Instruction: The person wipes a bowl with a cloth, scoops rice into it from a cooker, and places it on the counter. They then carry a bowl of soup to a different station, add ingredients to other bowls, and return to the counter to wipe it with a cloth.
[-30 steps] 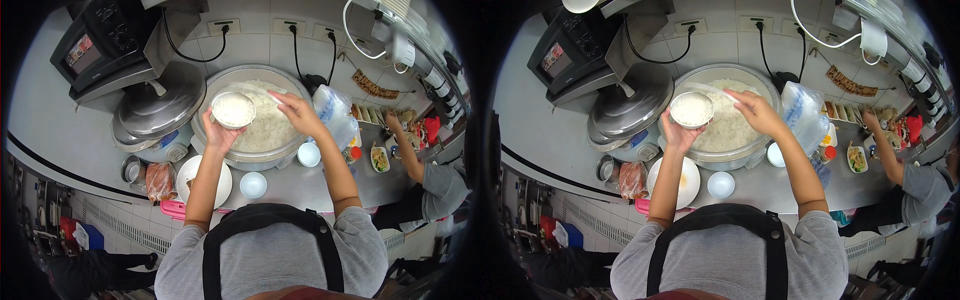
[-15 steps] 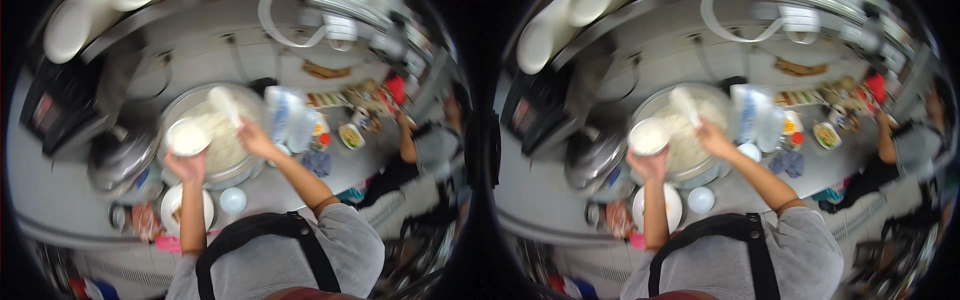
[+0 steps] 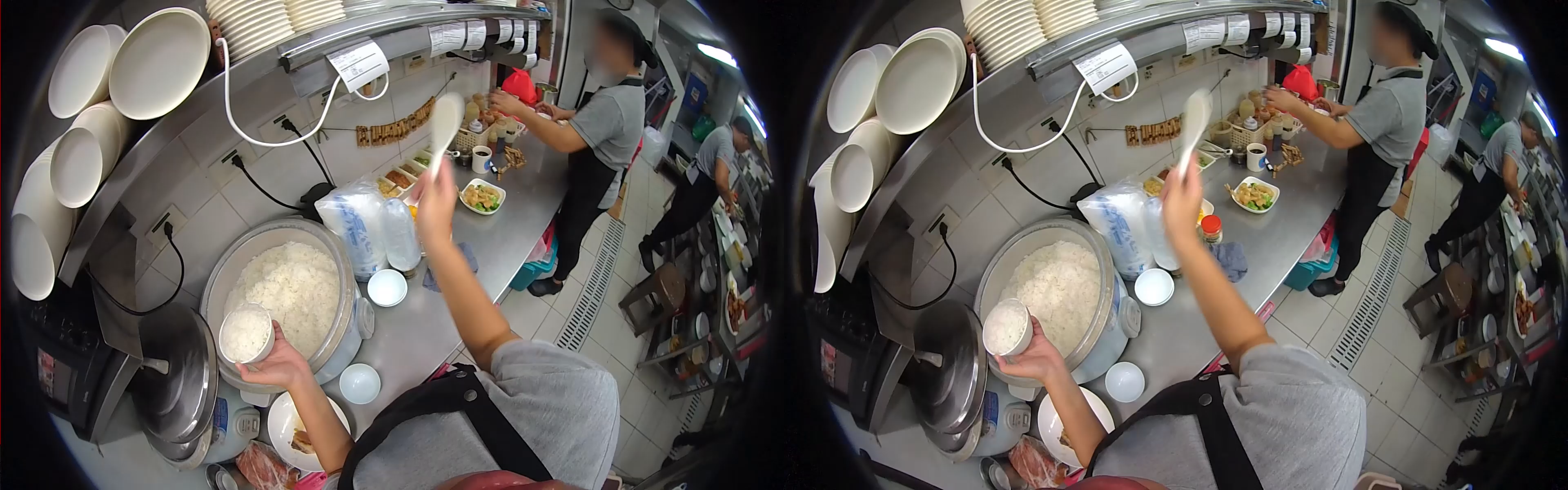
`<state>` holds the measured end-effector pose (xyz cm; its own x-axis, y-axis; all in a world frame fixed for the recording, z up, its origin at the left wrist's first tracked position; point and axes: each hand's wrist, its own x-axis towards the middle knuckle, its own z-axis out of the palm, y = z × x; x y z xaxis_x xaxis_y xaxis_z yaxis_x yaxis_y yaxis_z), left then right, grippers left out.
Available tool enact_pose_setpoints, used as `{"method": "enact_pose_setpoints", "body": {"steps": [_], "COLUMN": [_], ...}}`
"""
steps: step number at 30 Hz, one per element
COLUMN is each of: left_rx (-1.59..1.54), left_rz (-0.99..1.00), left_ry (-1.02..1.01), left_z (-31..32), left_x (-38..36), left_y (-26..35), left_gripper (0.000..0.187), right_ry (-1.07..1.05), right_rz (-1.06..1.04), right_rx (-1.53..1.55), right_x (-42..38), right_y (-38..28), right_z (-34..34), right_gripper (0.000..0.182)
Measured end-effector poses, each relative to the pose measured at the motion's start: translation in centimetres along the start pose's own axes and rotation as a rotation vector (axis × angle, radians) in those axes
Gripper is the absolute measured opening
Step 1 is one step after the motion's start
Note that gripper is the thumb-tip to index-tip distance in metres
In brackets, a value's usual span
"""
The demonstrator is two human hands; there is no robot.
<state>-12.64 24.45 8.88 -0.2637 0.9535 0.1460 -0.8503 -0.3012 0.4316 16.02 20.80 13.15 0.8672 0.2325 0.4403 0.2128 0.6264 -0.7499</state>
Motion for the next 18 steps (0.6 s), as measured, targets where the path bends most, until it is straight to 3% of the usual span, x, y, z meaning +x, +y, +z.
{"method": "enact_pose_setpoints", "body": {"steps": [5,9,11,14,15,17,18], "left_rx": [-0.008,-0.005,0.012,0.007,0.001,-0.003,-0.005], "left_rz": [-0.016,-0.021,-0.040,-0.027,-0.030,-0.030,-0.033], "left_ry": [0.015,0.015,0.021,0.014,0.012,-0.049,-0.051], "left_z": [1.1,1.7,1.7,1.9,1.9,1.8,2.1], "left_x": [-0.4,-0.7,-0.6,-0.7,-0.8,-1.0,-1.2], "left_y": [0.1,0.0,0.0,-0.4,-0.6,-1.2,-1.7], "left_gripper": [0.063,0.062,0.063,0.064,0.064,0.066,0.066], "right_ry": [0.133,0.107,-0.081,0.117,0.128,0.087,0.091], "right_rz": [-0.129,-0.242,-0.032,-0.193,-0.190,-0.127,0.010], "right_rx": [0.223,0.143,0.107,0.281,0.298,0.328,0.250], "right_x": [13.9,18.8,19.0,14.2,11.6,5.0,1.9], "right_y": [-0.6,0.2,-0.3,-1.0,-1.3,-1.5,0.1], "right_z": [-1.0,-0.9,-1.1,-2.2,-2.4,-2.6,-2.9], "right_gripper": [0.006,0.007,0.007,0.021,0.018,0.011,0.016]}}
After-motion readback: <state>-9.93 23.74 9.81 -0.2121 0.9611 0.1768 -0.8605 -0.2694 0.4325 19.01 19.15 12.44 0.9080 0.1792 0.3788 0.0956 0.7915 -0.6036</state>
